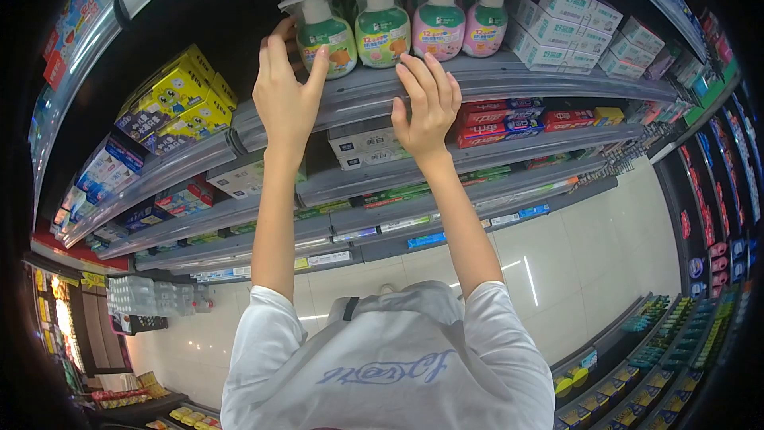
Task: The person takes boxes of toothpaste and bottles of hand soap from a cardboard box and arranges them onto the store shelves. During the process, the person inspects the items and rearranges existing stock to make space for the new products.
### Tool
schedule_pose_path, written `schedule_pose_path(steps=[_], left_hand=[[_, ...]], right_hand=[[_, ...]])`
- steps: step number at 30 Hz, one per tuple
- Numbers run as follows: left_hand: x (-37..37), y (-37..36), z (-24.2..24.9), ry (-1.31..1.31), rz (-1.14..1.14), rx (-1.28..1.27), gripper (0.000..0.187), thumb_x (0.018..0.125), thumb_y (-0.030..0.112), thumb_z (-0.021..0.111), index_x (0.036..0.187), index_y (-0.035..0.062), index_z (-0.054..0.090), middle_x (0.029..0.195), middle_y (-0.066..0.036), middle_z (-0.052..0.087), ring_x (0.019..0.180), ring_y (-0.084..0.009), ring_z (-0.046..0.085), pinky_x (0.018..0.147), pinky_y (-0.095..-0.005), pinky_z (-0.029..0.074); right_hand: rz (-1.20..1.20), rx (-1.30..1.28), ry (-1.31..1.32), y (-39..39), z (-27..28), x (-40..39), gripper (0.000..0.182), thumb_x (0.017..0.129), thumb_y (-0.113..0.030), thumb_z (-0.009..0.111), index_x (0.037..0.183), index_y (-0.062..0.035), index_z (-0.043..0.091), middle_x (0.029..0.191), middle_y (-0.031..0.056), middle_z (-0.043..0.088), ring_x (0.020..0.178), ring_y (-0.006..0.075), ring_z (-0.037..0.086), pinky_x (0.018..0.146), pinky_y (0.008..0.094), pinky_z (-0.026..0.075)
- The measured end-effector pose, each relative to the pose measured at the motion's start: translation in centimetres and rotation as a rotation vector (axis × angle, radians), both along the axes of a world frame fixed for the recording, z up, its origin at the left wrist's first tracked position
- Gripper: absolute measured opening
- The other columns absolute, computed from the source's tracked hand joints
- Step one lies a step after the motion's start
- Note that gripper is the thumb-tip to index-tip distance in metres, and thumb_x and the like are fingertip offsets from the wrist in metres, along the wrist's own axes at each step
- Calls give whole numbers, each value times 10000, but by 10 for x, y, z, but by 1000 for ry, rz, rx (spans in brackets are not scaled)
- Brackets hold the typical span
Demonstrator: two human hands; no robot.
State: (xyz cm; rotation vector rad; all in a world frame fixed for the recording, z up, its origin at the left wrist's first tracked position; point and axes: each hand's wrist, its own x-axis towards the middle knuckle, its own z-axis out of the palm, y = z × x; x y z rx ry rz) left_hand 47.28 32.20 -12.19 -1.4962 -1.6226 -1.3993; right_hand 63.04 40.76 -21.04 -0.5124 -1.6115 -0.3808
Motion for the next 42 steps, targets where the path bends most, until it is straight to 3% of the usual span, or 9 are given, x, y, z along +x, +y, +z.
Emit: schedule_pose_path(steps=[13, 15, 19, 21, 42], left_hand=[[0, 0, 1, -1, 22, -6, 465, 853, 291, 649, 1226, 48, 512, 1080, -115, 596, 876, -229, 656, 714, -335, 537], [-2, 3, -1, 21, 6, 46, 479, 816, 301, 669, 1201, 64, 512, 1034, -128, 574, 859, -296, 641, 641, -368, 536], [-1, 0, 0, 10, 11, 27, 474, 820, 309, 664, 1197, 63, 515, 1047, -130, 573, 860, -293, 642, 640, -366, 536], [0, -1, 0, 10, 48, -8, 477, 841, 304, 648, 1231, 61, 519, 1063, -105, 589, 833, -232, 643, 681, -331, 524], [3, 0, 2, 31, 99, -5, 550, 784, 392, 717, 1185, 60, 540, 1046, -97, 593, 819, -239, 639, 659, -341, 507]], right_hand=[[6, 3, -2, 0, 1, 0, 372, 863, -227, 502, 1202, -87, 566, 1241, 61, 603, 1233, 260, 488, 1042, 404, 270], [7, 4, -2, 0, 0, 0, 372, 863, -227, 502, 1202, -87, 565, 1243, 61, 602, 1232, 261, 488, 1042, 402, 270], [3, 3, 1, -1, 0, 0, 376, 858, -222, 507, 1204, -89, 566, 1251, 59, 598, 1235, 262, 487, 1042, 401, 267], [10, 3, 1, -1, 0, 0, 378, 854, -220, 510, 1205, -90, 566, 1254, 58, 596, 1236, 263, 486, 1042, 402, 266], [53, -39, -45, -5, 3, 6, 381, 851, -185, 505, 1210, -68, 553, 1261, 81, 589, 1255, 289, 463, 1057, 419, 254]])
